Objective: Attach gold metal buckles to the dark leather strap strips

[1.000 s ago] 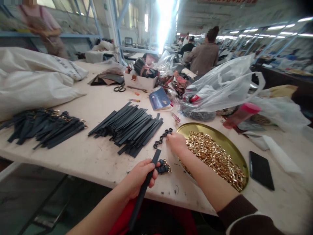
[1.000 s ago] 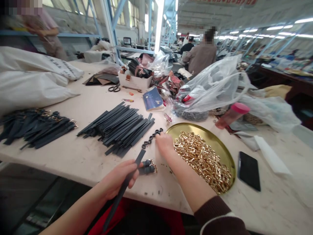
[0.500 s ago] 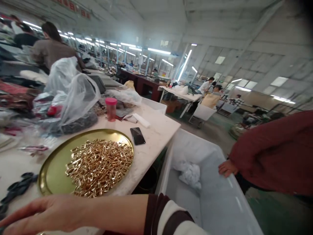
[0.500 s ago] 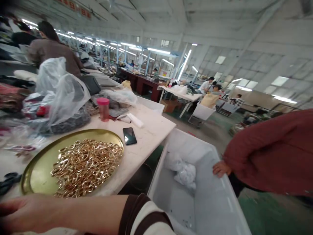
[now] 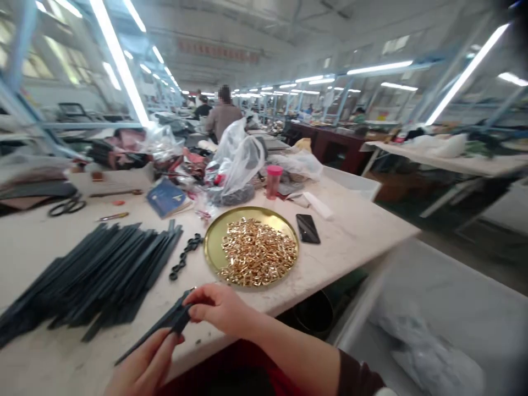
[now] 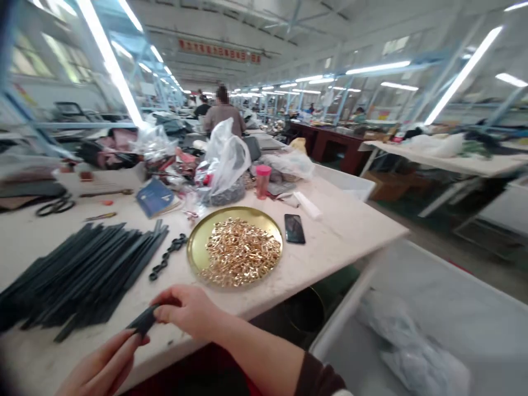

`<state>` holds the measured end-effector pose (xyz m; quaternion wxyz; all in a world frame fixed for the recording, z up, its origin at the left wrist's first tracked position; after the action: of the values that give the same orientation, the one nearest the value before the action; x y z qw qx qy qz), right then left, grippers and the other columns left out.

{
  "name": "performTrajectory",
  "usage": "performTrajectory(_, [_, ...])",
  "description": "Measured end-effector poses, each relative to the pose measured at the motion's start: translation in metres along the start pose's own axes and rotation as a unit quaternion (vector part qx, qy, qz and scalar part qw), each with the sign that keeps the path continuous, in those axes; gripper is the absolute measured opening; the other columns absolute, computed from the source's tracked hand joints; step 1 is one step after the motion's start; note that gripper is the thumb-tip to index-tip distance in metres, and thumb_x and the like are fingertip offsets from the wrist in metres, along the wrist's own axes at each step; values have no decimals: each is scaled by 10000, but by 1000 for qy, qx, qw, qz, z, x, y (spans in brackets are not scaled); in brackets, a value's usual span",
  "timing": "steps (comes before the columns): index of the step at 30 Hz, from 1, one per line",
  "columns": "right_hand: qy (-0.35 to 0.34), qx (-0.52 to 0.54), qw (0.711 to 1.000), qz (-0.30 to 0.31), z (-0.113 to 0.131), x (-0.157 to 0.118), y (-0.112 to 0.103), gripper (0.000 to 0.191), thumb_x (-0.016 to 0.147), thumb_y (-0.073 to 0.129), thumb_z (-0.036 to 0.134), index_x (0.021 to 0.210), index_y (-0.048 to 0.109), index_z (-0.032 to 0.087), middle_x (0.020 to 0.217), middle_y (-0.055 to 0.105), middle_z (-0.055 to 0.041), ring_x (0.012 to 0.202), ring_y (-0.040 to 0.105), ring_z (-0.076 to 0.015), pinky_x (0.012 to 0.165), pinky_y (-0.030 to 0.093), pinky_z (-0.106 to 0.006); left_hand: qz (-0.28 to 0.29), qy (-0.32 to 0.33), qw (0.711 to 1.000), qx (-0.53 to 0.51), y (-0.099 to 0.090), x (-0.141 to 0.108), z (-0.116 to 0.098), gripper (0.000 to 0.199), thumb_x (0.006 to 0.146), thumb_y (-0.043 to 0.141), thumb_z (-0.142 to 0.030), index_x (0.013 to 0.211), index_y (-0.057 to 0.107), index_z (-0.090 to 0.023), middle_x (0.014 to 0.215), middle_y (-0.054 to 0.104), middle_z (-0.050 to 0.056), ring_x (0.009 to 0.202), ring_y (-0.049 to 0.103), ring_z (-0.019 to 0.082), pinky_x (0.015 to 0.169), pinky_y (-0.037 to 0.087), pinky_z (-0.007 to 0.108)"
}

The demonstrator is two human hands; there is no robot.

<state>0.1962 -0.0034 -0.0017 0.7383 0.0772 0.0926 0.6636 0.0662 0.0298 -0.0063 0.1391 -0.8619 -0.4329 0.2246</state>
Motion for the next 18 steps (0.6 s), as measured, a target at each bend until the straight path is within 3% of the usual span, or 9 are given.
performTrajectory(4, [-36, -88, 995, 8, 2, -13, -1, 157, 700, 599, 235, 852, 616, 200, 729, 581, 21, 658, 533, -110, 620, 438, -237, 61, 25, 989, 129, 4, -22, -18, 316, 775, 406, -446, 714, 580, -189, 569, 533, 0, 577, 501, 178, 530, 370, 252])
performTrajectory(8, [7, -113, 993, 40, -13, -15, 7, 144, 707, 599, 222, 847, 612, 189, 710, 589, 14, 654, 546, -119, 620, 440, -246, 81, 44, 987, 135, 10, -24, -31, 301, 817, 363, -384, 706, 558, -183, 710, 593, 25, 700, 526, 192, 641, 377, 262])
performTrajectory(11, [31, -81, 995, 53, -27, -11, 16, 162, 703, 612, 226, 857, 589, 182, 688, 581, 15, 623, 542, -118, 600, 442, -250, 50, 25, 996, 75, 6, -24, -24, 306, 842, 344, -383, 926, 551, -174, 817, 616, 49, 765, 540, 200, 709, 385, 281])
performTrajectory(14, [25, -65, 997, 24, -36, -4, 19, 305, 701, 622, 250, 990, 536, 206, 745, 585, 5, 617, 540, -122, 569, 444, -252, 7, 19, 1000, 12, -1, -17, -14, 385, 845, 363, -401, 1147, 453, -180, 955, 609, 73, 857, 539, 208, 760, 383, 294])
performTrajectory(16, [11, -100, 995, 27, -37, 1, 22, 428, 696, 632, 262, 1100, 494, 228, 798, 598, -10, 654, 554, -137, 579, 454, -263, -7, 19, 1000, -22, -5, -9, -6, 361, 832, 384, -420, 1076, 499, -180, 894, 608, 64, 817, 537, 199, 700, 393, 274])
performTrajectory(18, [-5, -157, 986, 53, -33, 13, 23, 462, 704, 625, 275, 1142, 486, 233, 800, 609, -15, 679, 564, -148, 602, 459, -275, -14, 0, 998, -64, -9, -1, 3, 317, 815, 390, -450, 864, 534, -173, 659, 550, 15, 625, 498, 155, 547, 361, 233])
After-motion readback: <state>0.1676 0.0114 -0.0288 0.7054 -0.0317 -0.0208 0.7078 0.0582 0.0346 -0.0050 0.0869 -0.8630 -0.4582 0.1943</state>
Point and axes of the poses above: each hand's wrist, its own x-axis towards the middle knuckle, its own y-axis out of the palm, z = x × y, the point moved 8 cm from there along x, towards the middle knuckle
